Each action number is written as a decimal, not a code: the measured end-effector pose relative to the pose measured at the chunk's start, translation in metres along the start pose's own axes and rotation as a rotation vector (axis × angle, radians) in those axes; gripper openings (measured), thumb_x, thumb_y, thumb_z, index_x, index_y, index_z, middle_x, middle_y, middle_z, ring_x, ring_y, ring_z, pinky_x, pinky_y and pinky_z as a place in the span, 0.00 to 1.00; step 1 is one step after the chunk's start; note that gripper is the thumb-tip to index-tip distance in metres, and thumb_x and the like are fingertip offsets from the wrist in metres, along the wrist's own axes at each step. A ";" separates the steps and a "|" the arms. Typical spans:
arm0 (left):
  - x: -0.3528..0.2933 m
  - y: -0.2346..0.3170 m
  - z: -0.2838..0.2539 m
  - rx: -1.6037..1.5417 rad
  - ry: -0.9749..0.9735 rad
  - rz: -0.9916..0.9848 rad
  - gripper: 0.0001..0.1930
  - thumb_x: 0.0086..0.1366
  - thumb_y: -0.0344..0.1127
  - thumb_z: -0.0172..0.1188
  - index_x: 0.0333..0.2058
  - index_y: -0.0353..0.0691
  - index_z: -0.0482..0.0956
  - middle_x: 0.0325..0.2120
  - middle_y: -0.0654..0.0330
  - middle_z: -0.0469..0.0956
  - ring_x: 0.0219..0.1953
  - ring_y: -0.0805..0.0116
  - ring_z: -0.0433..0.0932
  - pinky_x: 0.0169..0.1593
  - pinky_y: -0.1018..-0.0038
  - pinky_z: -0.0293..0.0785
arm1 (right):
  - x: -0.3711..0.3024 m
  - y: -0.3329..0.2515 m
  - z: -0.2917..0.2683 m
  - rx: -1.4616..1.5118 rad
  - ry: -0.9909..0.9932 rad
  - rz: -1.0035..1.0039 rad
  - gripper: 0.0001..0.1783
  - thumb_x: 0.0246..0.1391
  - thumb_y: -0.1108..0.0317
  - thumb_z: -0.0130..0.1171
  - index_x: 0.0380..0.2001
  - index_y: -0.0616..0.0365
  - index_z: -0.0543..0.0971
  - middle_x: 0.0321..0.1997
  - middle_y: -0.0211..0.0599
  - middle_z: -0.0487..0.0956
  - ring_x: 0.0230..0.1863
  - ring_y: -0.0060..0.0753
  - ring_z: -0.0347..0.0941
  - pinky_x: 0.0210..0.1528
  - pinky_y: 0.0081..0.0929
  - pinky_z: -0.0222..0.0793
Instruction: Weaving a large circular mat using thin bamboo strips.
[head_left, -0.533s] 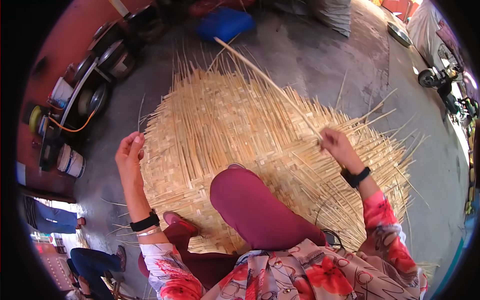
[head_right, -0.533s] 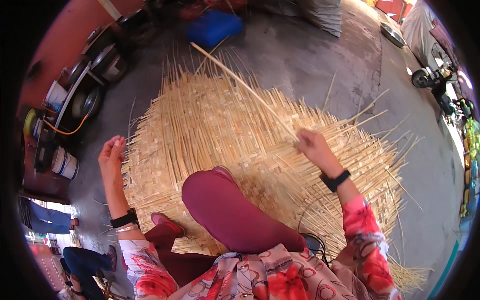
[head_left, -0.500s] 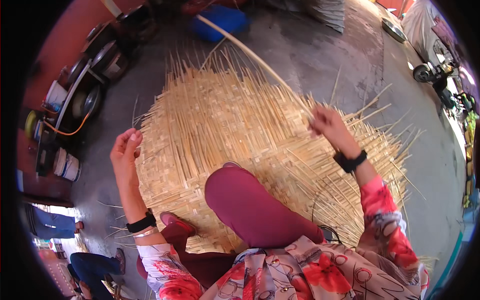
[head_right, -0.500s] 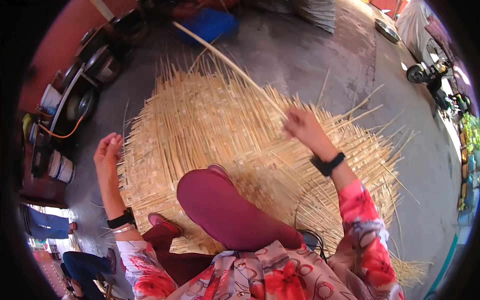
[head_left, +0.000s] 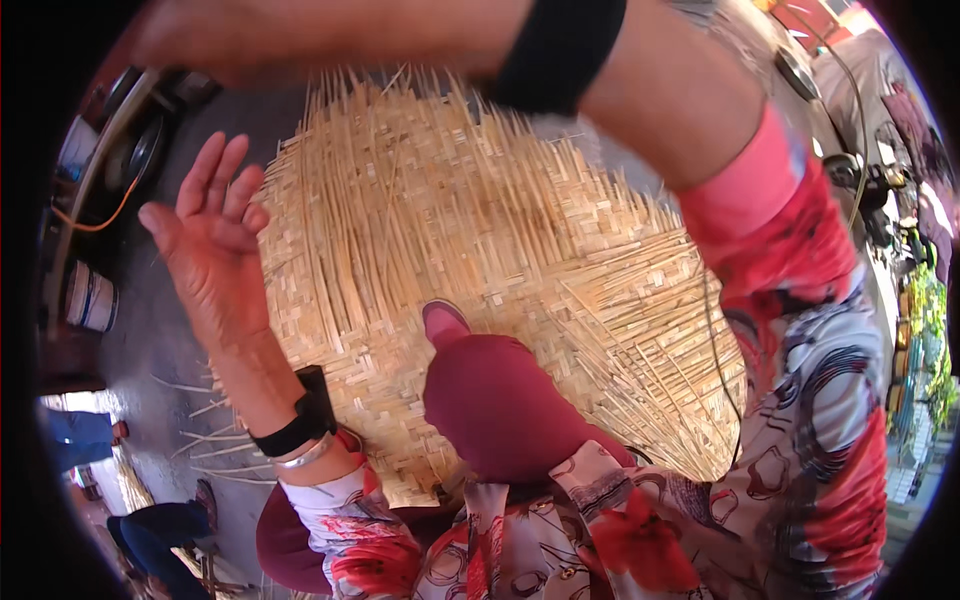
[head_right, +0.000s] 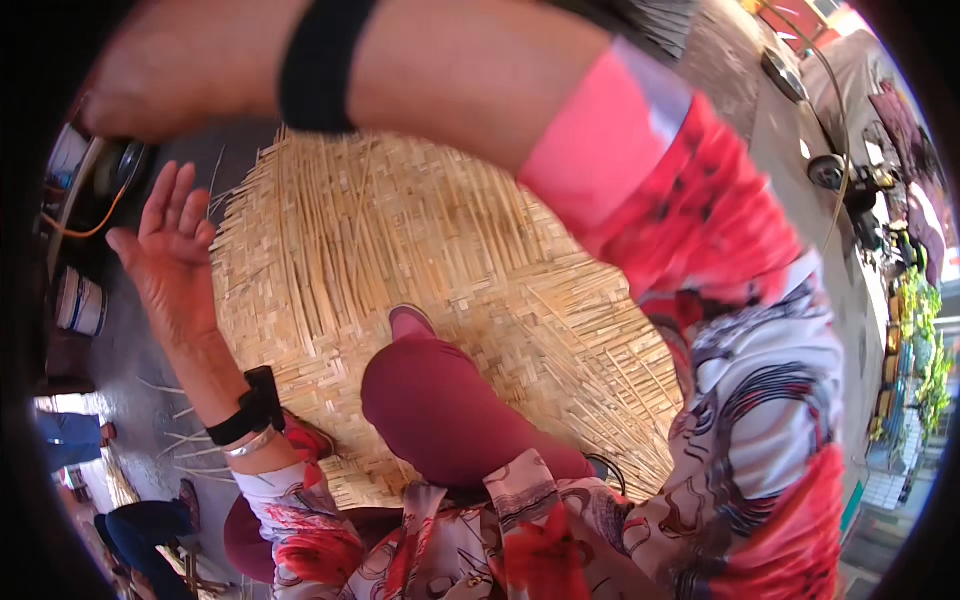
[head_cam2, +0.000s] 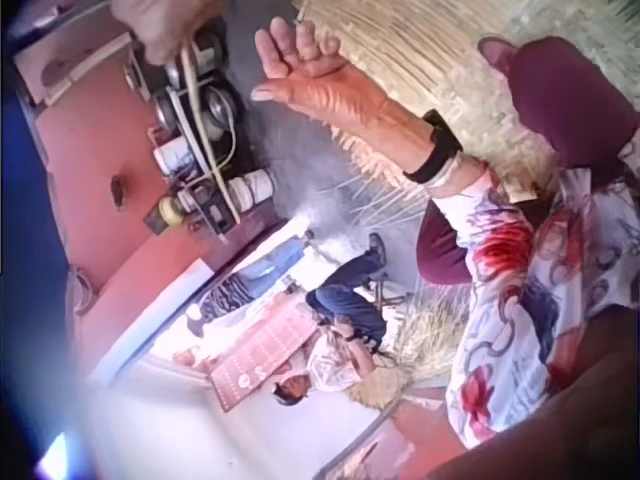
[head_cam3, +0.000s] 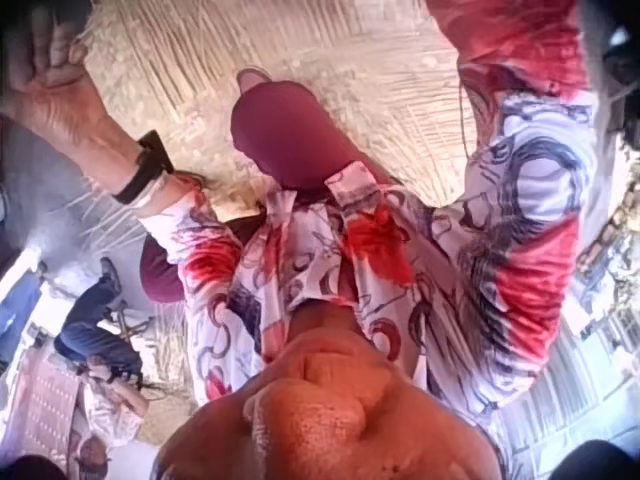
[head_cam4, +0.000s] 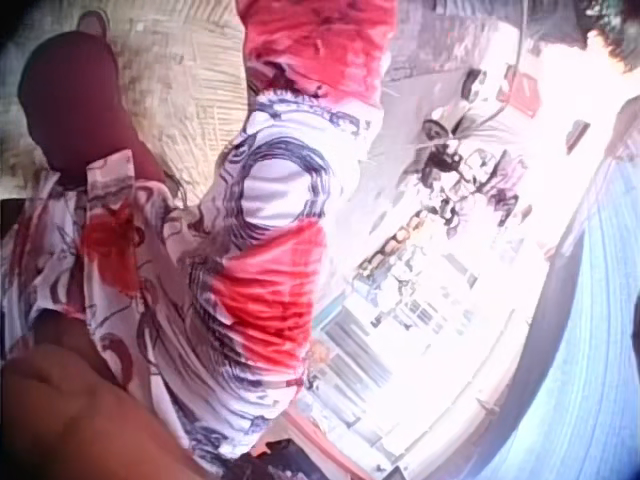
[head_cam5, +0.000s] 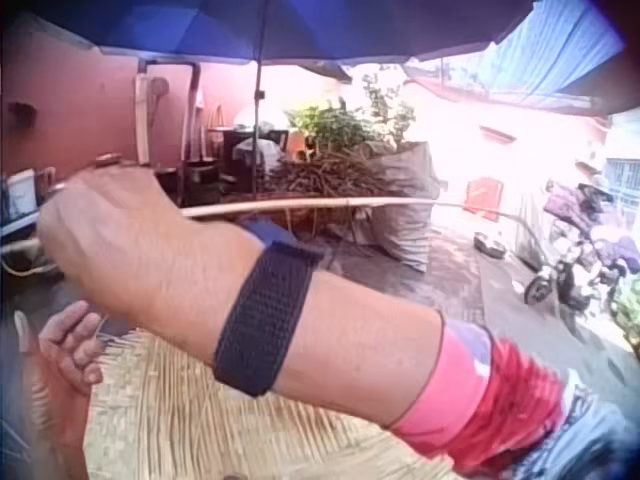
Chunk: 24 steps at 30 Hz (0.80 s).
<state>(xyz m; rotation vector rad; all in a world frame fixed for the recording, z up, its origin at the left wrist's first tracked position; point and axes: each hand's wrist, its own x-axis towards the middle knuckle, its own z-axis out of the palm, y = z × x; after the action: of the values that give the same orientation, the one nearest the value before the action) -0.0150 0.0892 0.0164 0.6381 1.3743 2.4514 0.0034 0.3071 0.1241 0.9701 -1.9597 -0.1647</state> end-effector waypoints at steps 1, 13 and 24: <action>0.000 -0.017 -0.008 -0.019 0.055 0.106 0.37 0.63 0.61 0.51 0.54 0.29 0.67 0.49 0.51 0.74 0.43 0.68 0.77 0.34 0.80 0.71 | -0.012 -0.029 0.035 0.232 0.053 0.001 0.07 0.51 0.67 0.54 0.31 0.59 0.76 0.23 0.43 0.79 0.24 0.44 0.77 0.27 0.39 0.71; -0.045 -0.060 -0.314 0.173 0.981 -0.072 0.13 0.68 0.41 0.54 0.32 0.35 0.74 0.26 0.60 0.76 0.25 0.76 0.72 0.25 0.82 0.63 | -0.209 -0.180 0.273 0.837 -0.602 0.752 0.14 0.48 0.73 0.56 0.41 0.58 0.74 0.25 0.41 0.78 0.27 0.43 0.76 0.30 0.34 0.69; -0.117 -0.234 -0.301 0.092 0.783 -0.549 0.11 0.66 0.40 0.55 0.38 0.36 0.76 0.31 0.58 0.79 0.24 0.74 0.73 0.25 0.80 0.67 | -0.220 -0.266 0.321 1.295 -0.625 1.020 0.10 0.56 0.66 0.55 0.27 0.62 0.76 0.17 0.40 0.72 0.18 0.35 0.66 0.25 0.30 0.64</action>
<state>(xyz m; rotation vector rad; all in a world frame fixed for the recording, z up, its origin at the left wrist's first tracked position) -0.0596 -0.0623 -0.3499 -0.6960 1.6191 2.2281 -0.0358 0.1958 -0.3322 0.4636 -2.8764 1.7185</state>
